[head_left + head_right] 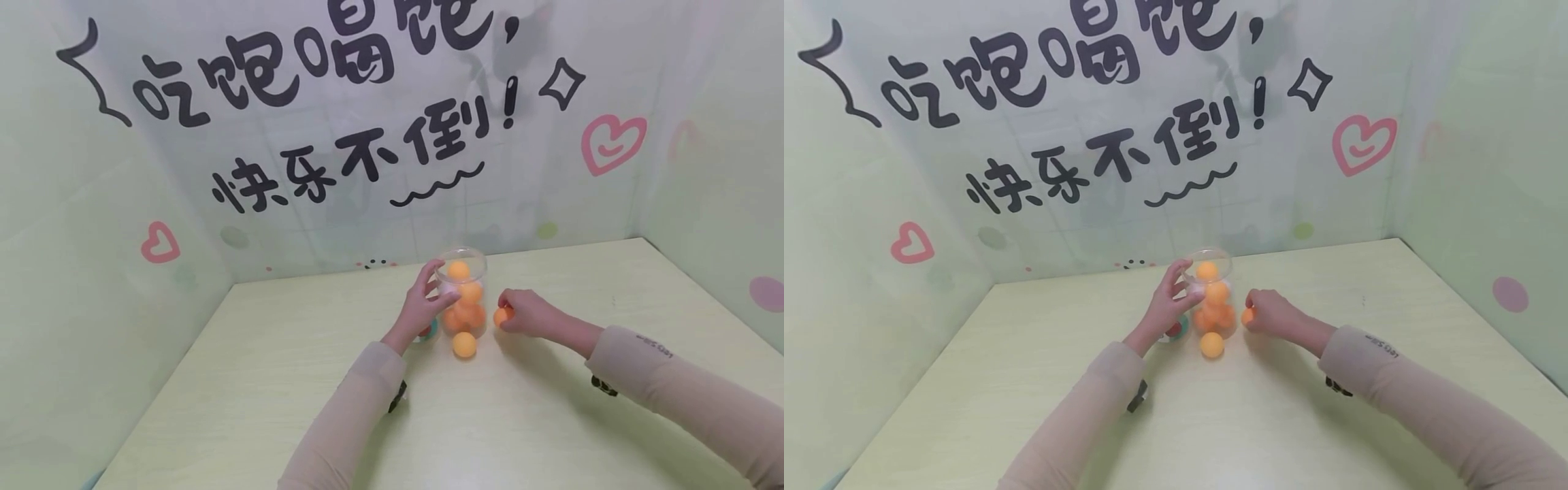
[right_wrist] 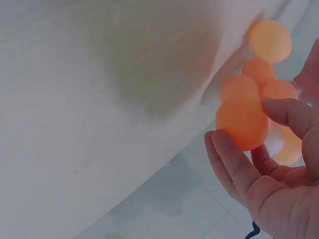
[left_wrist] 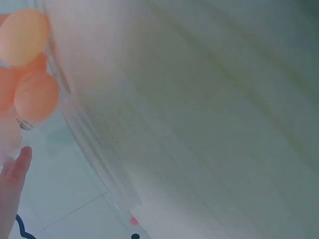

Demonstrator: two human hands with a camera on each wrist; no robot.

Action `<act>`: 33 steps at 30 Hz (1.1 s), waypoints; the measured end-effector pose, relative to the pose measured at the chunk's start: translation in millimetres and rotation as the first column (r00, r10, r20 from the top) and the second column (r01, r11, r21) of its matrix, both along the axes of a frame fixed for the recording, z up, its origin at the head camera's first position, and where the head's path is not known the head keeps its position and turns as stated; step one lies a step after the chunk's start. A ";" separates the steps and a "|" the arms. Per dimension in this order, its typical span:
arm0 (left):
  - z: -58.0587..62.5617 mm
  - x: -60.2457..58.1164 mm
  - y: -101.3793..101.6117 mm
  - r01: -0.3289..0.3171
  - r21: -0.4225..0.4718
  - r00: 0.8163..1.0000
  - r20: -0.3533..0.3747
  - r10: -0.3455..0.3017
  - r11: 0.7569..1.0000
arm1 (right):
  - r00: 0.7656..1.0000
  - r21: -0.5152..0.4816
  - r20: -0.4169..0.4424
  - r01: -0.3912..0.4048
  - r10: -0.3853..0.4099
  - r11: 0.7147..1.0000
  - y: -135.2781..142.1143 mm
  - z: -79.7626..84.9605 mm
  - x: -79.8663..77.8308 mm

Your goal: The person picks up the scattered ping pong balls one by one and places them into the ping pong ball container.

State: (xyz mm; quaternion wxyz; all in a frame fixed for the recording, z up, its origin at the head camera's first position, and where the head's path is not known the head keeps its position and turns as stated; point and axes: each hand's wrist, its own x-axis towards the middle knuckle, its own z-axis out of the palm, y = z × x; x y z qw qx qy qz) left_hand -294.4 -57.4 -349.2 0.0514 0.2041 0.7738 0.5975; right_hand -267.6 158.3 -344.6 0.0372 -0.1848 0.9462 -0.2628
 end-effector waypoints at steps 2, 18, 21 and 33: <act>-6.1 -5.1 -0.2 0.000 0.006 1.000 -0.003 0.000 1.000 | 1.000 0.008 -0.014 0.002 -0.002 1.000 3.7 6.1 -1.9; -19.4 -13.9 -2.0 -0.022 -0.004 0.999 -0.037 0.021 1.000 | 0.996 0.032 -0.078 0.048 -0.045 0.998 18.7 75.3 -22.0; -19.0 -13.8 -2.0 -0.008 0.009 1.000 -0.024 0.008 1.000 | 0.994 0.024 -0.090 0.063 -0.060 0.998 17.0 84.0 -25.8; -20.0 -14.7 0.7 -0.013 0.006 0.999 -0.041 0.014 1.000 | 0.990 0.031 -0.129 0.058 -0.053 0.998 -2.9 100.4 -30.7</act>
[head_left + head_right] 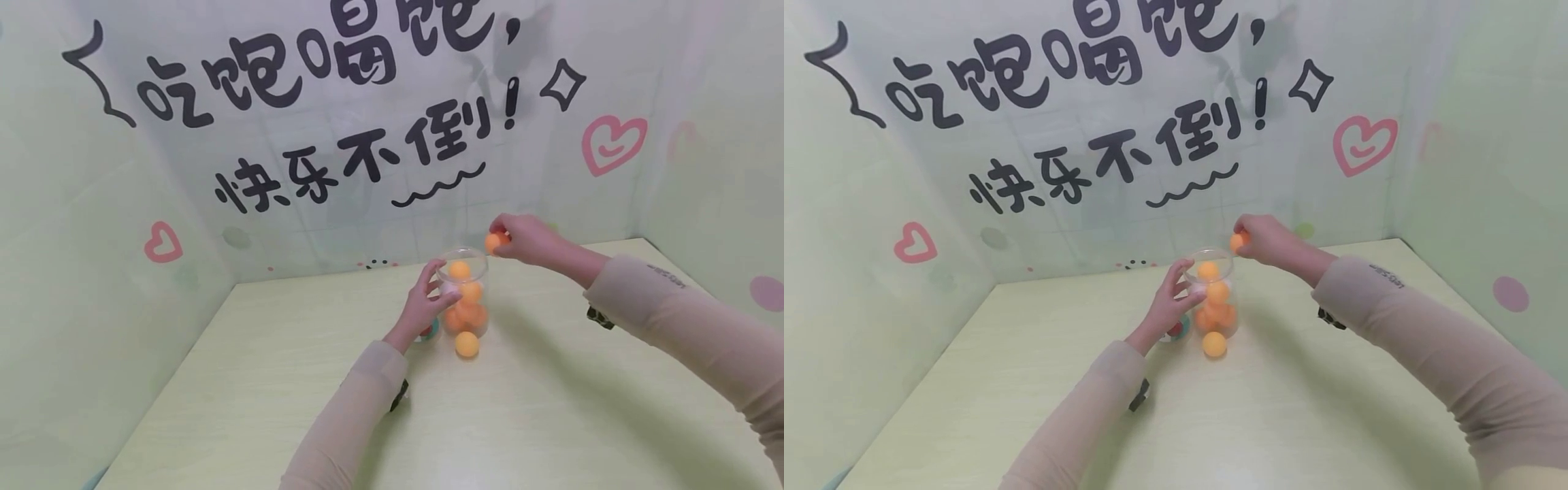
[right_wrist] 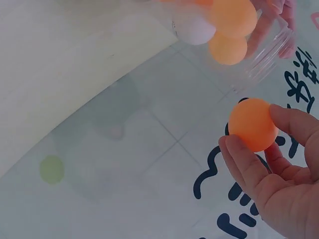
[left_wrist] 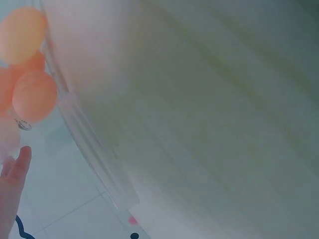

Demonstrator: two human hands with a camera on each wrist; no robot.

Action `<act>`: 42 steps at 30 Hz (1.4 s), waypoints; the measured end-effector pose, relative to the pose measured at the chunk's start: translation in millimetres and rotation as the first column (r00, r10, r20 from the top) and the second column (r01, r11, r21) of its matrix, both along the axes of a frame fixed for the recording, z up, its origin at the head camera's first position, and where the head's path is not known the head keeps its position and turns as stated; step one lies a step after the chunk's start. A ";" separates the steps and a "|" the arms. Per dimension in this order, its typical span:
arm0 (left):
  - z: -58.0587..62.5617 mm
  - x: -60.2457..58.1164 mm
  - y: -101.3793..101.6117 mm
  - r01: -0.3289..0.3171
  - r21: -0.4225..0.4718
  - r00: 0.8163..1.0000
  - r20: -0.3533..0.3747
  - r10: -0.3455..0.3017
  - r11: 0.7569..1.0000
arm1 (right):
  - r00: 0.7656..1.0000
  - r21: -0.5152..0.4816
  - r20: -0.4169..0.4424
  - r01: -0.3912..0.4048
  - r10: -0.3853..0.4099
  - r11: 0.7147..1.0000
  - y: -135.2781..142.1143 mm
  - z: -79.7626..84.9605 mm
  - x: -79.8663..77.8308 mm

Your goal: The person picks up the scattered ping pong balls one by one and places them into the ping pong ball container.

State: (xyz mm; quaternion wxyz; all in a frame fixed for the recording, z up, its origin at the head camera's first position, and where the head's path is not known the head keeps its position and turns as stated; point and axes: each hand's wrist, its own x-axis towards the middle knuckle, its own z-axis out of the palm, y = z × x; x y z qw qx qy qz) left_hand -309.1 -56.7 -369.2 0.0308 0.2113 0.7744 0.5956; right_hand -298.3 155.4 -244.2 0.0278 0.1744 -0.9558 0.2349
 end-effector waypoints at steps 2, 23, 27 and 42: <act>0.5 0.1 0.6 -0.001 -0.001 1.000 0.001 0.001 1.000 | 1.000 -0.011 -0.002 -0.014 0.014 1.000 -3.4 0.1 -0.7; 0.6 0.9 -0.3 -0.004 -0.011 1.000 0.018 0.004 1.000 | 0.994 -0.071 -0.008 -0.105 0.105 0.992 -14.4 1.8 1.4; -0.1 0.9 0.4 -0.003 0.002 0.999 0.035 0.003 1.000 | 0.996 -0.070 0.006 -0.092 0.093 0.993 -10.1 -0.7 2.8; -0.8 1.6 0.7 -0.022 -0.013 0.999 0.035 0.023 1.000 | 0.993 -0.105 0.044 -0.100 0.105 0.989 8.3 -40.1 23.0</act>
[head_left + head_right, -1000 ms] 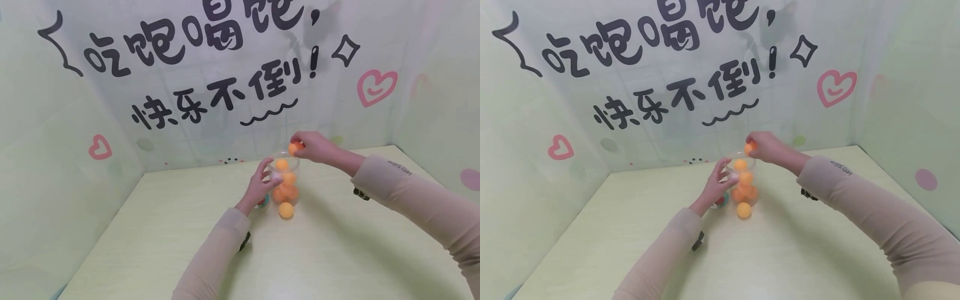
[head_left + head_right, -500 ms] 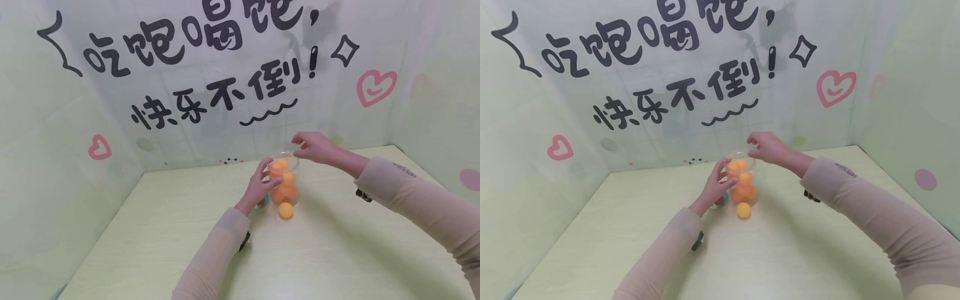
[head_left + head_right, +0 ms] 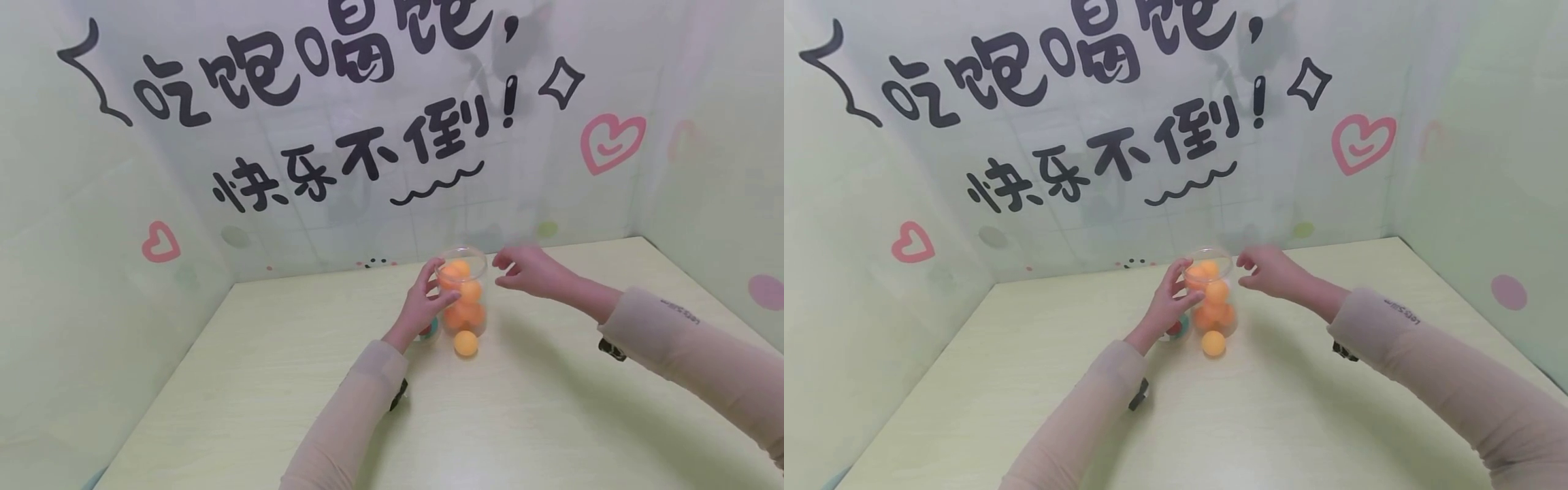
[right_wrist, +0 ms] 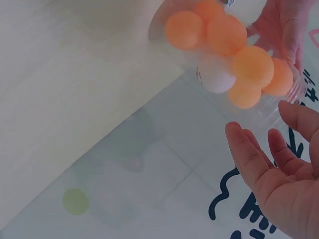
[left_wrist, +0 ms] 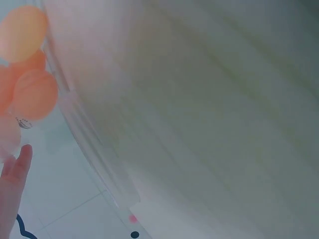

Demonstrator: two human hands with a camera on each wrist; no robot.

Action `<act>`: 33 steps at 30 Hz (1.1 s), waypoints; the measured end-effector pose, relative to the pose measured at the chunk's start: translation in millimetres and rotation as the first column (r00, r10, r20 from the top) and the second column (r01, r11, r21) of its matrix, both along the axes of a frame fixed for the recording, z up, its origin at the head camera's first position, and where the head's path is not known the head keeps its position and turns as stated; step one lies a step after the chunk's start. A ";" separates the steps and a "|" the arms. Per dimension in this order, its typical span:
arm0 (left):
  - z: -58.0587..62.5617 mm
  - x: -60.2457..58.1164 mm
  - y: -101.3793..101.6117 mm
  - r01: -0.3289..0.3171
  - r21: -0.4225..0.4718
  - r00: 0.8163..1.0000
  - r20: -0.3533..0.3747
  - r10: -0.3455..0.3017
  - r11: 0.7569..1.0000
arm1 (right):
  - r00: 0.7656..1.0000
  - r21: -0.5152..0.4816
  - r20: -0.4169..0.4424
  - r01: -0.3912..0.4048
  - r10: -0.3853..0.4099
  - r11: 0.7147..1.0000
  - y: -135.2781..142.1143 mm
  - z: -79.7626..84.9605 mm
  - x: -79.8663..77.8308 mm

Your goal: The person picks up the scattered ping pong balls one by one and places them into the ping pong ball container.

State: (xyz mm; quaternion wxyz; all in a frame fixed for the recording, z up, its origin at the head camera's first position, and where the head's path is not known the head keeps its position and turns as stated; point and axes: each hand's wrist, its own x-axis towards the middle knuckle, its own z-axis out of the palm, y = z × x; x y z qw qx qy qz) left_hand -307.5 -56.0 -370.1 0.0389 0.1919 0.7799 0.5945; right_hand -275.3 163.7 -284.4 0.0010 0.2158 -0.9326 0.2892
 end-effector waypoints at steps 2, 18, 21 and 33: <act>-0.2 -0.3 0.0 -0.002 -0.002 1.000 0.006 0.002 1.000 | 1.000 -0.003 0.029 0.004 -0.004 1.000 0.6 -6.1 3.2; 0.8 -0.1 -2.3 0.017 -0.010 0.999 -0.033 -0.017 1.000 | 0.972 0.123 0.069 -0.232 0.225 0.965 -23.9 -57.6 27.0; 0.9 0.1 -2.0 0.016 -0.015 0.999 -0.035 -0.017 1.000 | 0.964 0.112 0.072 -0.264 0.257 0.958 -28.8 -65.8 28.4; 0.1 -0.1 -1.2 0.021 -0.002 1.000 -0.023 -0.021 1.000 | 0.953 0.148 0.009 -0.300 0.302 0.942 -39.0 -77.7 29.9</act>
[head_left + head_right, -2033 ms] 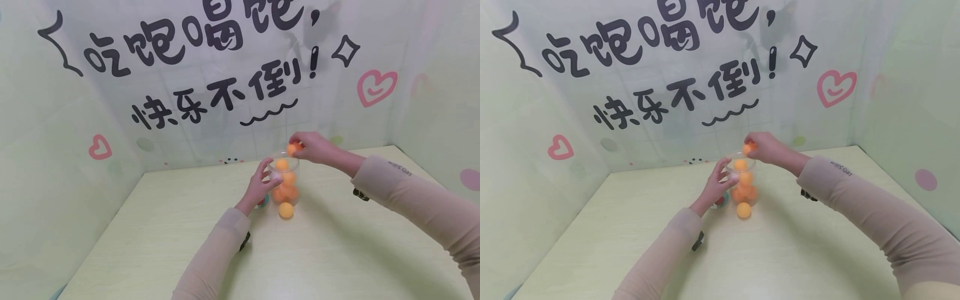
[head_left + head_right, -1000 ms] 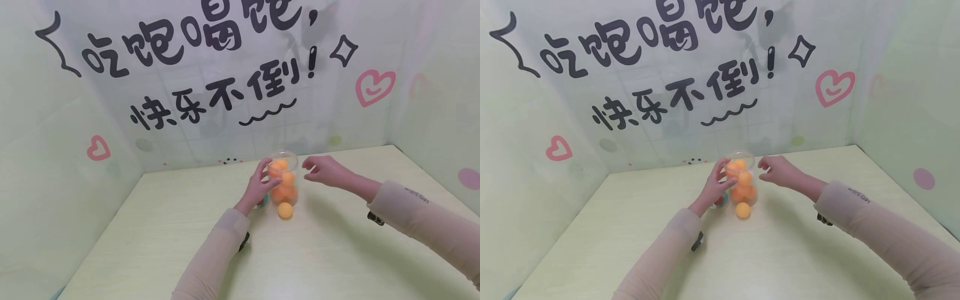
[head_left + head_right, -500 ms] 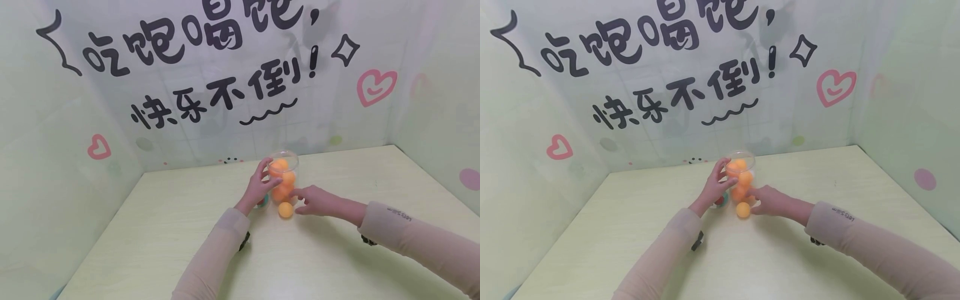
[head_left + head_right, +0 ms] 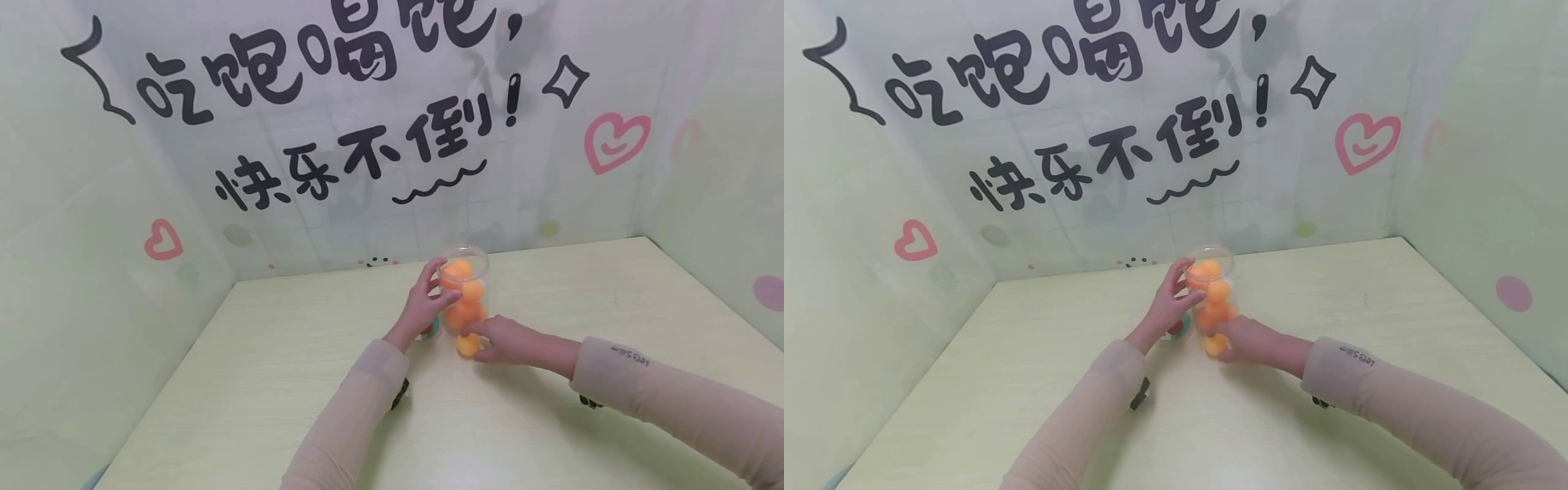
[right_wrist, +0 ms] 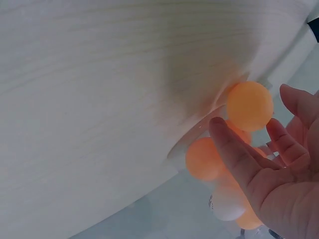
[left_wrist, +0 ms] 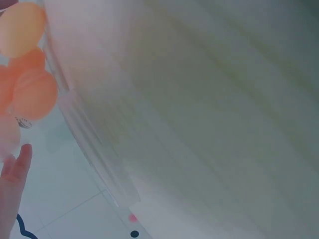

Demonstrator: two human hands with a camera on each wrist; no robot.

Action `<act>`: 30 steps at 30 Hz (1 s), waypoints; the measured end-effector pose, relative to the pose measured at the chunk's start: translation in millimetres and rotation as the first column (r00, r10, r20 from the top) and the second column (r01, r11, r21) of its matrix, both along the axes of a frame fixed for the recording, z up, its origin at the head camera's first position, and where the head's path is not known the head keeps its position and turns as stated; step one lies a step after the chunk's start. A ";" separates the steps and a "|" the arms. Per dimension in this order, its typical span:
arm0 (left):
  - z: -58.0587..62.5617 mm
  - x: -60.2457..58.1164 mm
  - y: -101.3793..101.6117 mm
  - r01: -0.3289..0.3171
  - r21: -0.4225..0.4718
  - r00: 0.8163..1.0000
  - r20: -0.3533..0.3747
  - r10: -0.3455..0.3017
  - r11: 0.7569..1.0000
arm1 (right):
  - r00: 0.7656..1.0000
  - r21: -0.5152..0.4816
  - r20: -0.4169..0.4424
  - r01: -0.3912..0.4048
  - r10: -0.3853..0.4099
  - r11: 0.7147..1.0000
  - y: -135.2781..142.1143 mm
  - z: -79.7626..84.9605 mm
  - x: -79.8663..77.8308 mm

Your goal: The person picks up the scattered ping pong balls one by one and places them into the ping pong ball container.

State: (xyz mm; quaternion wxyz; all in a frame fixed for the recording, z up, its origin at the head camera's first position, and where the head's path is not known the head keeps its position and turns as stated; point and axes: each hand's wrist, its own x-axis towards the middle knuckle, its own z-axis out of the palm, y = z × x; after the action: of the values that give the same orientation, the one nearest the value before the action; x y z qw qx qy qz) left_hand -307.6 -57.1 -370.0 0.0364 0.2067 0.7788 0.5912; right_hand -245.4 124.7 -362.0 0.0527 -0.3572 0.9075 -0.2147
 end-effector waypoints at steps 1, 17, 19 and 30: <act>0.0 -0.1 0.1 0.000 0.003 1.000 -0.001 0.000 1.000 | 1.000 -0.002 -0.003 0.004 -0.004 1.000 -0.3 0.2 0.0; 1.1 0.2 0.6 0.003 0.002 1.000 -0.015 -0.003 1.000 | 0.985 0.027 0.115 0.130 -0.132 0.991 3.5 -4.2 -1.5; 2.4 0.7 0.6 0.005 0.002 1.000 -0.002 -0.005 1.000 | 0.984 0.046 0.109 0.138 -0.143 0.989 5.1 -3.7 -2.3; 24.9 18.6 -0.6 0.026 0.015 0.999 0.018 -0.026 1.000 | 0.991 0.096 0.050 0.121 -0.126 0.988 14.3 14.3 -8.1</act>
State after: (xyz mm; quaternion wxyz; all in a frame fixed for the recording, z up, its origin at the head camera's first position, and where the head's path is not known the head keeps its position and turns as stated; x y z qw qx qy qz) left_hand -289.0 -57.7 -345.1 0.0498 0.2115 0.7713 0.5982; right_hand -253.5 139.0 -347.7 0.0811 -0.2915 0.9350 -0.1852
